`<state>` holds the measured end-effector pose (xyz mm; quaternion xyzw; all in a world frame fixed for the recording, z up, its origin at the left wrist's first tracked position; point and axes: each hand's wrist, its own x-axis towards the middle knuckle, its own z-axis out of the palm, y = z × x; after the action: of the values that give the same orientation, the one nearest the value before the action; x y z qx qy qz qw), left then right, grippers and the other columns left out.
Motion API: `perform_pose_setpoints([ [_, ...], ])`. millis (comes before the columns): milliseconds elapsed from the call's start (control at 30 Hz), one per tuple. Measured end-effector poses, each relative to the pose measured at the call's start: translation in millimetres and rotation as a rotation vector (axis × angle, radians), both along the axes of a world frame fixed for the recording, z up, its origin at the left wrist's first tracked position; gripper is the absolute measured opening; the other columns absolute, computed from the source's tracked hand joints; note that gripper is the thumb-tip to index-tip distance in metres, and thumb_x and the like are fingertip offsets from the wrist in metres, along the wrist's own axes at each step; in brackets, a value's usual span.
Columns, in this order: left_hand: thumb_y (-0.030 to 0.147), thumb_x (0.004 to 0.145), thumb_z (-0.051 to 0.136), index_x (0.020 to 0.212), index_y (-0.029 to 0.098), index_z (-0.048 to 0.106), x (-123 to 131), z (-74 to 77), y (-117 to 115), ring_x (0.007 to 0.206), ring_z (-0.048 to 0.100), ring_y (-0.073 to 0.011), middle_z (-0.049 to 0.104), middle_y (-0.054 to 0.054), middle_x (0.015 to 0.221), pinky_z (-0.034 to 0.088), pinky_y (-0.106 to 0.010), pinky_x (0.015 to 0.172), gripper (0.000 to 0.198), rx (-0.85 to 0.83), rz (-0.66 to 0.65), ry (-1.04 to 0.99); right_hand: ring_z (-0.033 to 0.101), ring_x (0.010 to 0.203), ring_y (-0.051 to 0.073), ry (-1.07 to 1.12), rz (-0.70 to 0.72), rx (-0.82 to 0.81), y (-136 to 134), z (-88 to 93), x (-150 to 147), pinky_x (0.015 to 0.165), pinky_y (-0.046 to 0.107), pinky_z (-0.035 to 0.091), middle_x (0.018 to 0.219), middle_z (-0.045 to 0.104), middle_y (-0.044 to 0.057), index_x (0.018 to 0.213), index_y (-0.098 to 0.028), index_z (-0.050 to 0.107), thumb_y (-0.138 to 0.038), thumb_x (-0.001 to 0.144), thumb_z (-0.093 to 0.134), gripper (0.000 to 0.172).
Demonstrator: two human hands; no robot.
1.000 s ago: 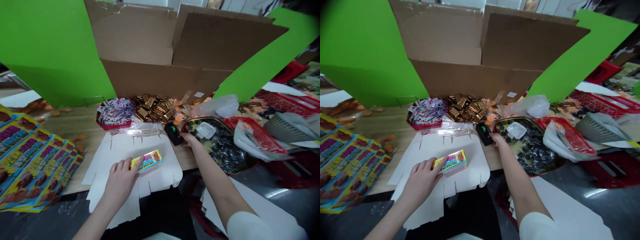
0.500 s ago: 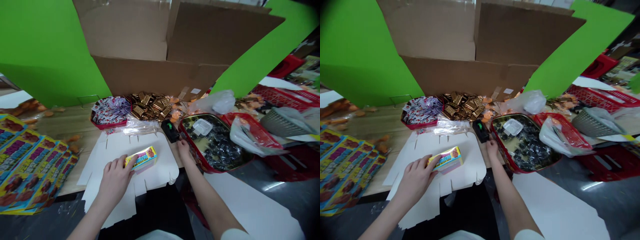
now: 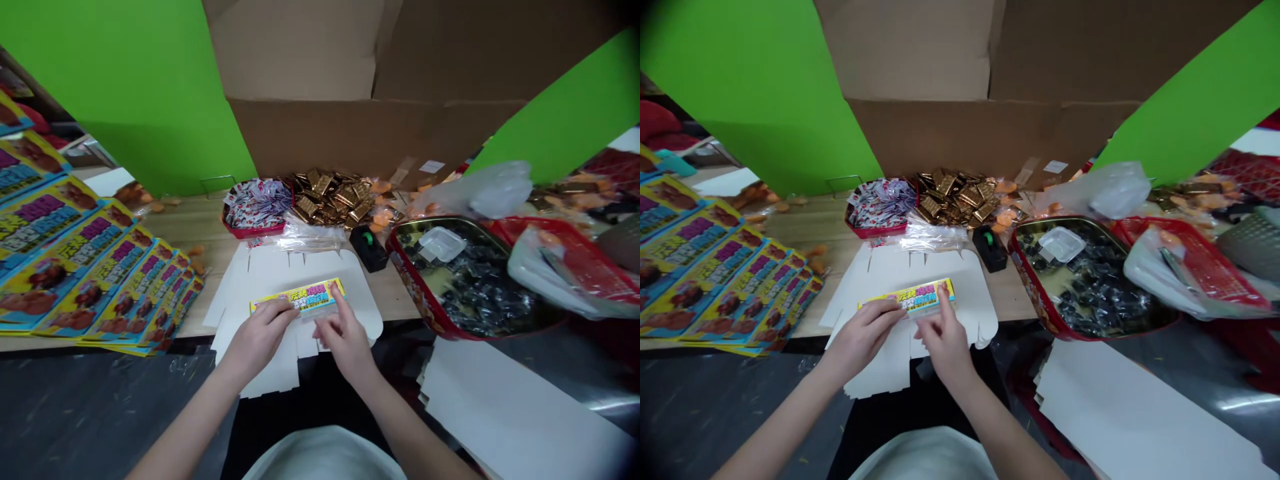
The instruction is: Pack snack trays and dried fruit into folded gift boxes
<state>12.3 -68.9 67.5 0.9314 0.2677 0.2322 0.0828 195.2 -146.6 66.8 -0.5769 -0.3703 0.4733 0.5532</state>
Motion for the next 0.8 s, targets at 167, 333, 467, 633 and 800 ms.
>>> perform_pose_setpoints([
  [167, 0.011, 0.091, 0.046, 0.103, 0.014, 0.058, -0.6, 1.2, 1.1, 0.109, 0.053, -0.0181, 0.059, -0.01, 0.11, 0.046, -0.033, 0.095, 0.017, -0.079, 0.012, -0.076, 0.06, 0.064, 0.014, 0.03, -0.095, 0.043, 15.0, -10.1, -30.7, 0.061, 0.026, 0.05, 0.071, 0.067, -0.001, 0.145, -0.017, 0.03, -0.036, 0.085, 0.056, 0.069],
  [333, 0.012, 0.09, 0.041, 0.13, 0.02, 0.051, 0.0, 8.9, -1.0, 0.108, 0.051, -0.0227, 0.055, -0.011, 0.114, 0.048, -0.037, 0.088, 0.042, -0.073, 0.009, 0.022, 0.059, 0.061, 0.013, 0.031, -0.128, 0.038, 13.4, -24.7, -32.0, 0.06, 0.026, 0.05, 0.07, 0.067, -0.001, 0.142, -0.018, 0.035, -0.038, 0.085, 0.056, 0.064],
  [467, 0.013, 0.087, 0.045, 0.117, 0.026, 0.062, 9.1, 17.8, 0.7, 0.1, 0.05, -0.0224, 0.054, -0.008, 0.108, 0.046, -0.038, 0.085, 0.037, -0.136, 0.078, 0.034, 0.059, 0.06, 0.013, 0.043, -0.117, 0.044, 15.9, -28.7, -30.4, 0.058, 0.025, 0.049, 0.068, 0.066, -0.002, 0.142, -0.018, 0.035, -0.038, 0.084, 0.057, 0.065],
  [633, 0.034, 0.084, 0.061, 0.09, 0.02, 0.064, 33.2, 20.1, 8.7, 0.1, 0.05, -0.0227, 0.057, -0.005, 0.109, 0.042, -0.037, 0.088, 0.015, -0.25, 0.292, -0.027, 0.06, 0.055, 0.013, 0.044, -0.122, 0.022, 9.8, -29.7, -34.6, 0.053, 0.026, 0.051, 0.071, 0.067, -0.001, 0.149, -0.021, 0.018, -0.035, 0.085, 0.056, 0.076],
  [800, 0.031, 0.076, 0.068, 0.089, 0.019, 0.057, 43.4, 21.4, 9.6, 0.093, 0.049, -0.0241, 0.061, -0.004, 0.098, 0.041, -0.036, 0.08, 0.021, -0.215, 0.385, 0.126, 0.062, 0.057, 0.014, -0.032, -0.029, -0.056, -40.5, -65.8, -28.8, 0.054, 0.027, 0.054, 0.078, 0.068, 0.001, 0.151, -0.02, 0.004, -0.029, 0.089, 0.045, 0.075],
])
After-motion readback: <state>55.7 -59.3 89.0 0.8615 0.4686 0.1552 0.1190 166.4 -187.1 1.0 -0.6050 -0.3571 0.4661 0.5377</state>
